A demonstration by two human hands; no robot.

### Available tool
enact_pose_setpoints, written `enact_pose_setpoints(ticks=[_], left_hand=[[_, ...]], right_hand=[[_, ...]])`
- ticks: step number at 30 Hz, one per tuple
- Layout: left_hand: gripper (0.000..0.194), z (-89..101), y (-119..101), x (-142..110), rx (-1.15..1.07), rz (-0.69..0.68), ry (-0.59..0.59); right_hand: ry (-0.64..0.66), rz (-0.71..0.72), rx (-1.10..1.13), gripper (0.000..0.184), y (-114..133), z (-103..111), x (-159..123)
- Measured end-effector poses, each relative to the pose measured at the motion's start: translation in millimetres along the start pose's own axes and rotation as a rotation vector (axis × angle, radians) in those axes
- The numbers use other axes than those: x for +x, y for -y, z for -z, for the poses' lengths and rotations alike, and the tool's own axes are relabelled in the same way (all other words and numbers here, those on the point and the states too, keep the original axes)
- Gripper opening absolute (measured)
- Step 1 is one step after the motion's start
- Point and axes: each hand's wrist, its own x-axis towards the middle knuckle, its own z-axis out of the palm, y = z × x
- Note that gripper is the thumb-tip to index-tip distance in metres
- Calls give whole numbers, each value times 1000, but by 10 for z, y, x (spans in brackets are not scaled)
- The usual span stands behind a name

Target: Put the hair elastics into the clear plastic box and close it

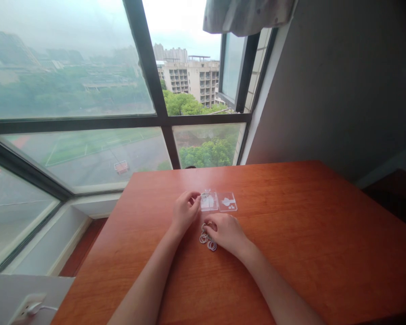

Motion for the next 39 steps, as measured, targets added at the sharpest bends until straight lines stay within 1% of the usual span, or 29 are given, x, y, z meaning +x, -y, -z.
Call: enact_pose_setpoints(ticks=[6,8,10,14,16,20,23,30,34,37,39], left_hand=[[14,16,-33,-1,16,-5,-5],[14,30,-52,-1,19,-15,-3],[14,46,-81,-4,16,-35,14],[15,60,-178,-38,-9,-117,99],[15,50,-243,-66,-9,-154,144],[16,18,-349,-117,7,-214,243],[16,7,-377,-131,1,-242,276],[16,14,-370,-124,-43,-230,276],[12,-5,-364,-129,-49,-235,269],[11,-7,-336,-111,-29,-224,220],[11,2,-293,-78,-15,-192,148]], right_hand=[[-12,3,36,7,-21,24,8],[-47,-10,76,7,-59,60,24],[-122,-41,113,9,-114,103,48],[-281,-97,182,12,-212,159,94],[-325,-102,204,14,-231,163,103],[-340,-111,213,14,-226,157,100],[-346,-119,210,13,-223,160,97],[-367,-130,184,13,-225,168,99],[-360,-123,179,13,-207,163,93],[-354,-121,170,13,-200,157,93],[-342,-122,162,12,-200,150,96]])
